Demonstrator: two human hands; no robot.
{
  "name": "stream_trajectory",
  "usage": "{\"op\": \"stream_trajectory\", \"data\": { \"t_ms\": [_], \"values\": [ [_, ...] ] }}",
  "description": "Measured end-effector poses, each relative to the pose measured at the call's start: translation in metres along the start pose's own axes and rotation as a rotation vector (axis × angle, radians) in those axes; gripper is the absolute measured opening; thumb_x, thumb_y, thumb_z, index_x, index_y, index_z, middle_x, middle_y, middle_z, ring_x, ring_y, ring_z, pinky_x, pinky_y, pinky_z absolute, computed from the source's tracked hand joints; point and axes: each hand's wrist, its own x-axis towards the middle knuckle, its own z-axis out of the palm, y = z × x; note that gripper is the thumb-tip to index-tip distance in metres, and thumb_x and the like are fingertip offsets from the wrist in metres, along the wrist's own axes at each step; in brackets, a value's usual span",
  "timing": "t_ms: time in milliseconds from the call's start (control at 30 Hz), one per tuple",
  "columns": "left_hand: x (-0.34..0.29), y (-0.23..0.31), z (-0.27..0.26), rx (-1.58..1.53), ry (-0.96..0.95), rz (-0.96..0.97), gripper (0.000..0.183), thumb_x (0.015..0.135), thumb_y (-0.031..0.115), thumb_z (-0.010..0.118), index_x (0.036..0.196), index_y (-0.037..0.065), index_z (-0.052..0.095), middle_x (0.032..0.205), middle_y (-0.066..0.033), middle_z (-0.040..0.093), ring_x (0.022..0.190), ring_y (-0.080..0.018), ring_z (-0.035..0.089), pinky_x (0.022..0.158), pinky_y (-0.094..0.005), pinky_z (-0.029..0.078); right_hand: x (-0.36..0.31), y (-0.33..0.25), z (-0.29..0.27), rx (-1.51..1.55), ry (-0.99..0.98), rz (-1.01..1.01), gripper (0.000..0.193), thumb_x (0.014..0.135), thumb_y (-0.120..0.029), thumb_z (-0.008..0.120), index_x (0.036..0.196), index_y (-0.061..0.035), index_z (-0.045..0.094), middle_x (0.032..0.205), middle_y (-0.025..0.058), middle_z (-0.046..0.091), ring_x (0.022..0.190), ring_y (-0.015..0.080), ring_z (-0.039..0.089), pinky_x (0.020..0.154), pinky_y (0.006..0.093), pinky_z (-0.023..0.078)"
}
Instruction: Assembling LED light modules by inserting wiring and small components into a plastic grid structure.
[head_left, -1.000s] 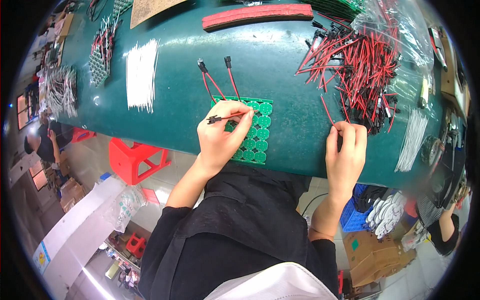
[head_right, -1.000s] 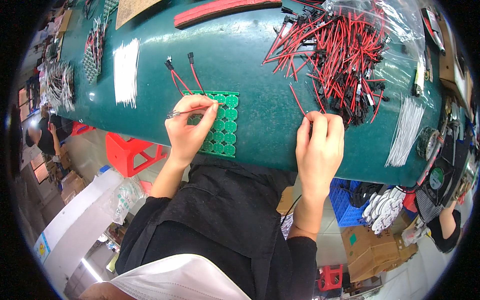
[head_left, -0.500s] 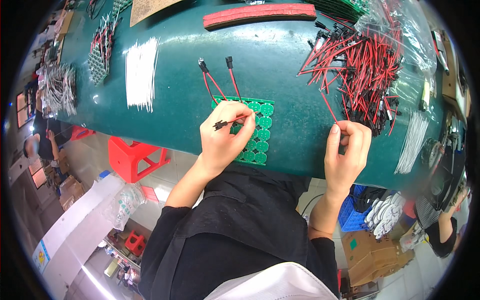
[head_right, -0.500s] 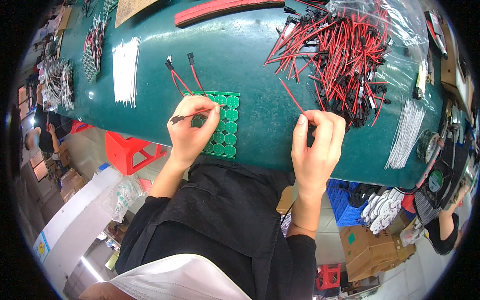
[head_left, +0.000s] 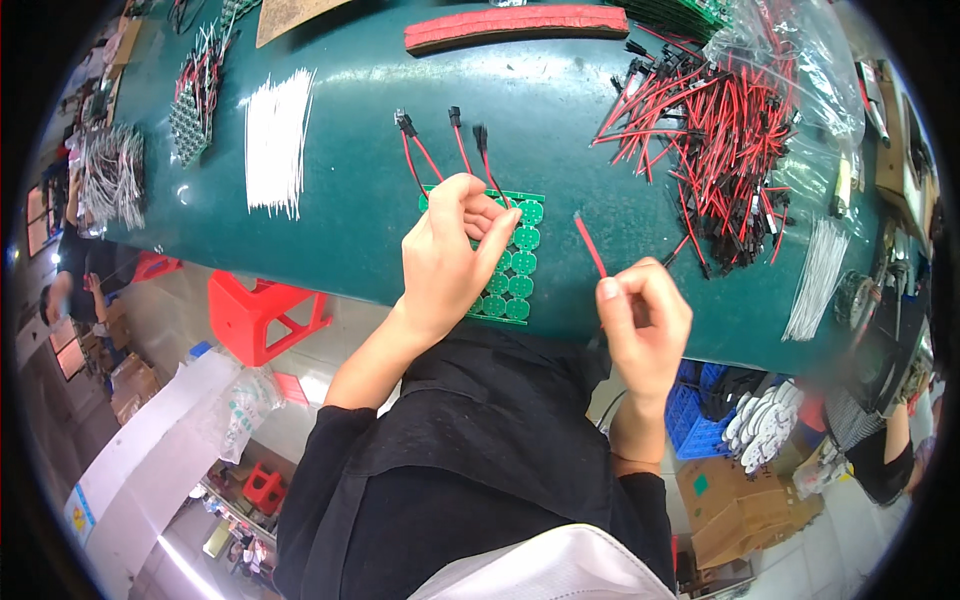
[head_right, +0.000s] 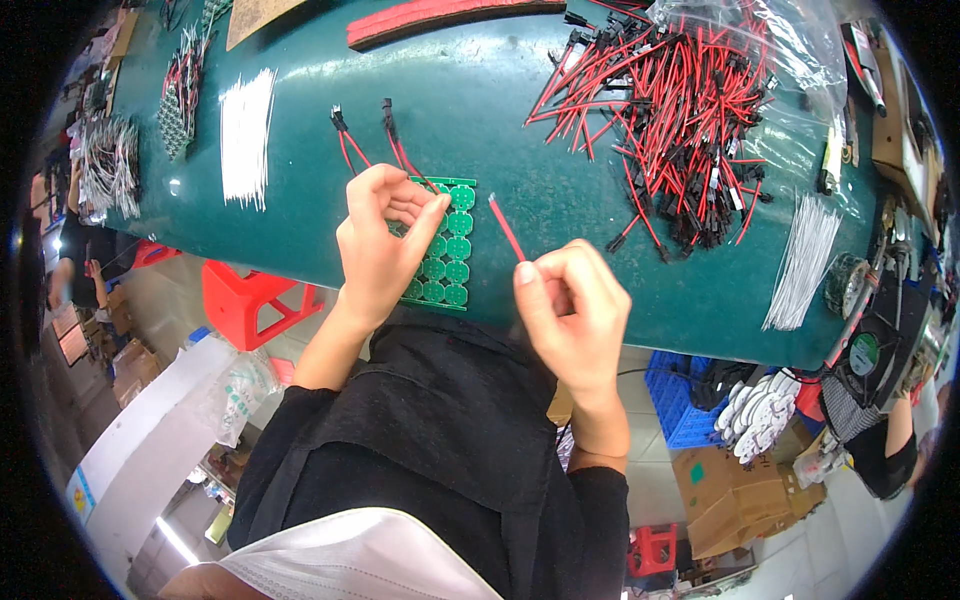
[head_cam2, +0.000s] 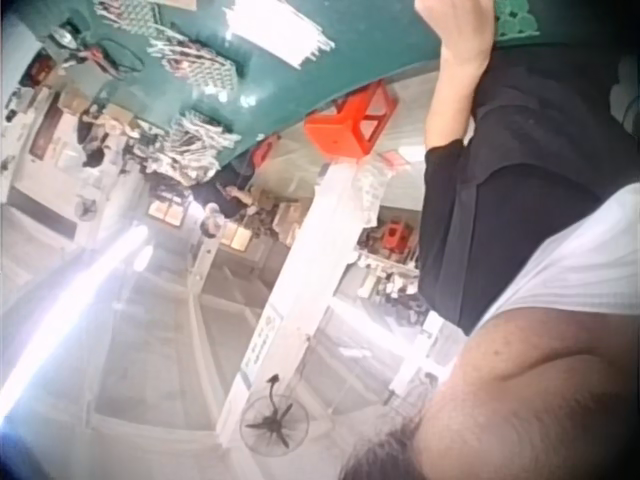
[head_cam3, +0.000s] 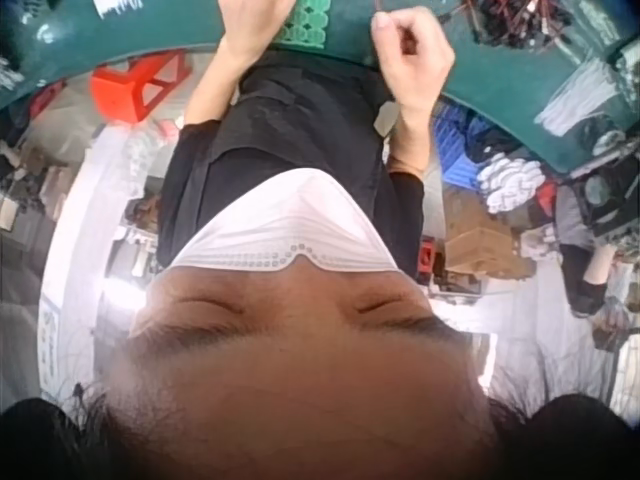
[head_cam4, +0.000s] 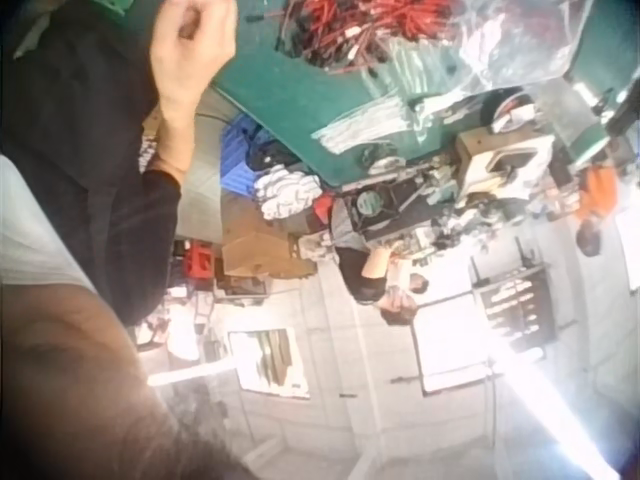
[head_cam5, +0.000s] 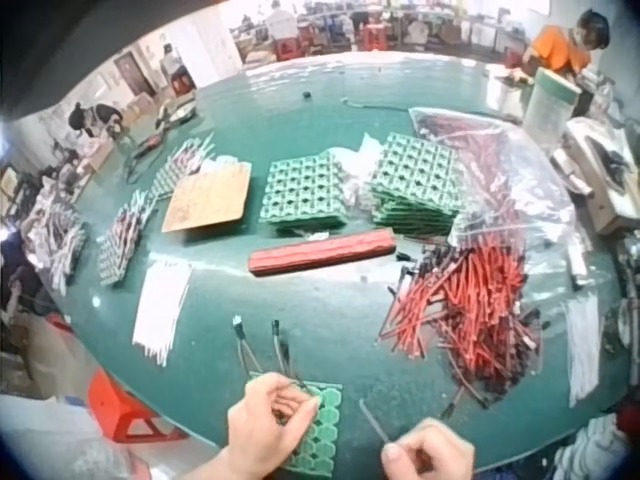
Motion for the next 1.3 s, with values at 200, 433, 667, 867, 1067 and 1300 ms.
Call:
{"op": "stream_trajectory", "data": {
  "t_ms": [200,433,667,867,1067,1300],
  "values": [
    [-0.001,-0.001,-0.012,0.065,-0.031,0.367,0.028,0.075,-0.001,0.077,0.099,0.003,0.063,0.085,-0.0073,0.063,0.067,-0.0196,0.064,0.056,-0.0282,0.053,-0.005,-0.008,0.012,0.003,-0.118,0.033,0.017,0.084,-0.004,0.070,0.075,-0.0015,0.056,0.066,0.0017,0.048,0.050,0.0071,0.040,0.045,0.0242,0.032],
    [-0.002,0.016,-0.022,-0.239,-0.253,0.142,0.021,0.074,-0.001,0.076,0.095,0.005,0.073,0.093,-0.0080,0.067,0.080,-0.0196,0.066,0.067,-0.0294,0.054,0.004,-0.013,0.021,0.029,-0.177,-0.160,0.007,0.086,-0.002,0.068,0.090,-0.0008,0.062,0.079,0.0054,0.057,0.060,0.0110,0.051,0.053,0.0237,0.041],
    [-0.011,0.012,-0.026,-0.937,-0.379,-0.413,0.016,0.083,0.001,0.073,0.099,0.001,0.073,0.098,-0.0077,0.066,0.090,-0.0153,0.064,0.078,-0.0265,0.053,0.008,-0.001,0.037,-0.031,-0.072,-0.358,0.023,0.078,0.002,0.074,0.098,-0.0014,0.063,0.087,0.0086,0.061,0.069,0.0180,0.060,0.058,0.0296,0.049],
    [-0.010,0.025,-0.030,-0.721,-0.346,-0.400,0.015,0.085,-0.001,0.071,0.099,0.000,0.069,0.100,-0.0080,0.065,0.091,-0.0151,0.065,0.078,-0.0267,0.055,0.011,0.013,0.039,-0.478,0.085,-0.801,0.025,0.075,-0.004,0.075,0.096,-0.0027,0.063,0.087,0.0069,0.060,0.072,0.0242,0.061,0.059,0.0360,0.047],
    [-0.002,0.015,-0.005,-0.296,-0.101,-0.121,0.013,0.082,-0.004,0.072,0.092,-0.001,0.064,0.088,-0.0082,0.067,0.078,-0.0144,0.067,0.070,-0.0258,0.056,0.017,0.022,0.015,-0.476,0.080,-0.721,0.020,0.077,-0.005,0.073,0.095,-0.0031,0.065,0.087,0.0066,0.060,0.071,0.0242,0.060,0.061,0.0351,0.045],
    [-0.001,0.007,0.000,-0.059,-0.142,0.028,0.014,0.082,-0.007,0.071,0.092,-0.004,0.064,0.090,-0.0098,0.068,0.081,-0.0132,0.067,0.073,-0.0247,0.055,0.014,0.033,0.007,-0.457,0.191,-0.615,0.014,0.079,-0.003,0.072,0.091,-0.0028,0.066,0.081,0.0074,0.061,0.068,0.0235,0.059,0.059,0.0343,0.045]
  ]
}}
